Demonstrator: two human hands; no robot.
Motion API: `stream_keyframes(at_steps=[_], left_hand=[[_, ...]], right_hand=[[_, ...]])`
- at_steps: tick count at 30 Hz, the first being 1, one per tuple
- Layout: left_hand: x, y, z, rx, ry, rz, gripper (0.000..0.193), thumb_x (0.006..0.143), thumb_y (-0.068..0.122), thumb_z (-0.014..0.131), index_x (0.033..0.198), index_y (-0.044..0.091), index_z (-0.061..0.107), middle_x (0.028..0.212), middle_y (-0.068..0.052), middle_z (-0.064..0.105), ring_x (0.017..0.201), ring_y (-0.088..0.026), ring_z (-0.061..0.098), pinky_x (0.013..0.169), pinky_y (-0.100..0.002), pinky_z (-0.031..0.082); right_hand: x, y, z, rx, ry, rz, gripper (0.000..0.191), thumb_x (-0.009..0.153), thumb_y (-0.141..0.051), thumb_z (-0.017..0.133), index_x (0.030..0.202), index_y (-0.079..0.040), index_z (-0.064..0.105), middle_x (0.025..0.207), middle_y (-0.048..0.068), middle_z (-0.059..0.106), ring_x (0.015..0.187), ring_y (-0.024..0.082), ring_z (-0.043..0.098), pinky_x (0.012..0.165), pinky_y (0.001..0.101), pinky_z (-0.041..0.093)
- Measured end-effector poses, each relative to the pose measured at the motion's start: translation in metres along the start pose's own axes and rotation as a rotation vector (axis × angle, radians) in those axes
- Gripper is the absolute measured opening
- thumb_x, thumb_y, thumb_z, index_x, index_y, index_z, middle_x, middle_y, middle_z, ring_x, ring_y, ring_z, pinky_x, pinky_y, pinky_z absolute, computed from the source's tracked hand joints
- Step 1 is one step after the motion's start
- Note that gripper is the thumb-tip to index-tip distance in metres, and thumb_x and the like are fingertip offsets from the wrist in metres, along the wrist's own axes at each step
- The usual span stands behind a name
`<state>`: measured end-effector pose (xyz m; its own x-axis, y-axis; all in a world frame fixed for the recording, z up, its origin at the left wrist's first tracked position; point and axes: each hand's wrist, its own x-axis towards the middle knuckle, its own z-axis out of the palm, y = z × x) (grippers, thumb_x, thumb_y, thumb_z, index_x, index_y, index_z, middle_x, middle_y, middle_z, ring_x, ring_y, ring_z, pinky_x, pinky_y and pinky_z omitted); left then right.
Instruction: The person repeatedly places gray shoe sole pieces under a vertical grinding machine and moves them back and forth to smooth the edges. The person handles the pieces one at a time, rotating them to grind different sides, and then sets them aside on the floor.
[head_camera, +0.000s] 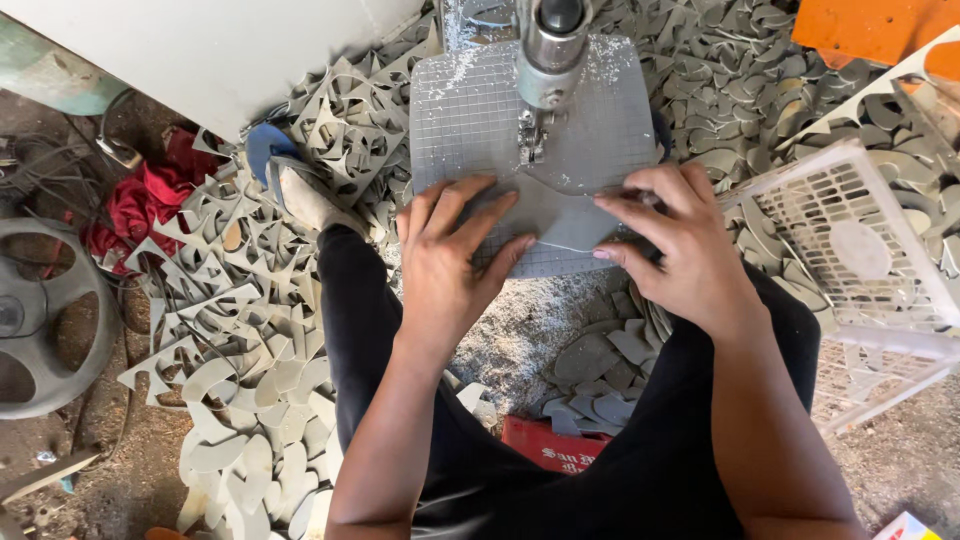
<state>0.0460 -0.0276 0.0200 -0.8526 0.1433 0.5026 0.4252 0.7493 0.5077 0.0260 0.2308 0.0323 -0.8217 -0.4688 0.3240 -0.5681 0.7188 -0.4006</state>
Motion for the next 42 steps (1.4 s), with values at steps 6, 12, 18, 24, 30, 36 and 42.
stream_keyframes(at_steps=[6, 12, 18, 24, 30, 36, 42], left_hand=[[0.004, 0.003, 0.004, 0.042, -0.014, 0.013, 0.044, 0.086, 0.035, 0.085, 0.121, 0.011, 0.076, 0.135, -0.003, 0.069, 0.126, -0.024, 0.06, 0.111, -0.045, 0.039], [0.008, 0.003, 0.01, 0.051, -0.029, -0.006, 0.051, 0.082, 0.039, 0.086, 0.12, 0.008, 0.076, 0.135, -0.006, 0.069, 0.128, -0.025, 0.06, 0.114, -0.05, 0.036], [0.011, 0.004, 0.013, 0.057, -0.022, -0.031, 0.049, 0.083, 0.04, 0.085, 0.12, 0.009, 0.077, 0.136, -0.005, 0.069, 0.129, -0.025, 0.06, 0.116, -0.052, 0.036], [0.011, 0.007, 0.014, 0.098, -0.016, -0.046, 0.049, 0.083, 0.042, 0.084, 0.119, 0.01, 0.077, 0.135, -0.004, 0.07, 0.13, -0.026, 0.059, 0.116, -0.054, 0.034], [0.011, 0.006, 0.016, 0.105, -0.038, -0.067, 0.049, 0.084, 0.044, 0.082, 0.121, 0.012, 0.077, 0.138, -0.003, 0.069, 0.134, -0.026, 0.057, 0.118, -0.055, 0.031], [0.011, 0.007, 0.017, 0.131, -0.073, -0.081, 0.055, 0.086, 0.05, 0.079, 0.126, 0.013, 0.075, 0.142, -0.005, 0.066, 0.141, -0.029, 0.052, 0.121, -0.059, 0.026], [0.011, 0.007, 0.021, 0.171, -0.089, -0.093, 0.062, 0.089, 0.056, 0.074, 0.132, 0.012, 0.072, 0.147, -0.005, 0.063, 0.146, -0.032, 0.047, 0.122, -0.062, 0.021]], right_hand=[[-0.005, 0.009, 0.006, -0.021, 0.028, -0.017, 0.046, 0.081, -0.026, 0.086, 0.123, -0.009, 0.077, 0.117, 0.008, 0.06, 0.108, 0.029, 0.051, 0.094, 0.0422, 0.049], [-0.005, 0.013, 0.009, -0.038, 0.066, -0.017, 0.047, 0.081, -0.027, 0.087, 0.124, -0.009, 0.077, 0.118, 0.008, 0.058, 0.111, 0.03, 0.051, 0.099, 0.0436, 0.048], [-0.002, 0.015, 0.011, -0.024, 0.077, -0.008, 0.046, 0.081, -0.027, 0.087, 0.122, -0.01, 0.077, 0.119, 0.009, 0.058, 0.111, 0.031, 0.051, 0.1, 0.0443, 0.048], [-0.001, 0.014, 0.011, -0.032, 0.087, -0.004, 0.046, 0.08, -0.028, 0.087, 0.121, -0.009, 0.078, 0.117, 0.008, 0.057, 0.111, 0.031, 0.051, 0.099, 0.0449, 0.048], [-0.001, 0.012, 0.012, 0.009, 0.094, 0.022, 0.045, 0.08, -0.027, 0.088, 0.12, -0.007, 0.076, 0.122, 0.011, 0.056, 0.114, 0.032, 0.051, 0.098, 0.0425, 0.049], [-0.001, 0.013, 0.016, -0.014, 0.109, 0.025, 0.042, 0.08, -0.026, 0.088, 0.113, -0.003, 0.076, 0.122, 0.01, 0.056, 0.115, 0.031, 0.051, 0.101, 0.0453, 0.046], [0.001, 0.01, 0.02, -0.057, 0.124, 0.03, 0.038, 0.083, -0.027, 0.087, 0.11, -0.004, 0.074, 0.121, 0.009, 0.056, 0.116, 0.031, 0.051, 0.1, 0.0473, 0.039]])
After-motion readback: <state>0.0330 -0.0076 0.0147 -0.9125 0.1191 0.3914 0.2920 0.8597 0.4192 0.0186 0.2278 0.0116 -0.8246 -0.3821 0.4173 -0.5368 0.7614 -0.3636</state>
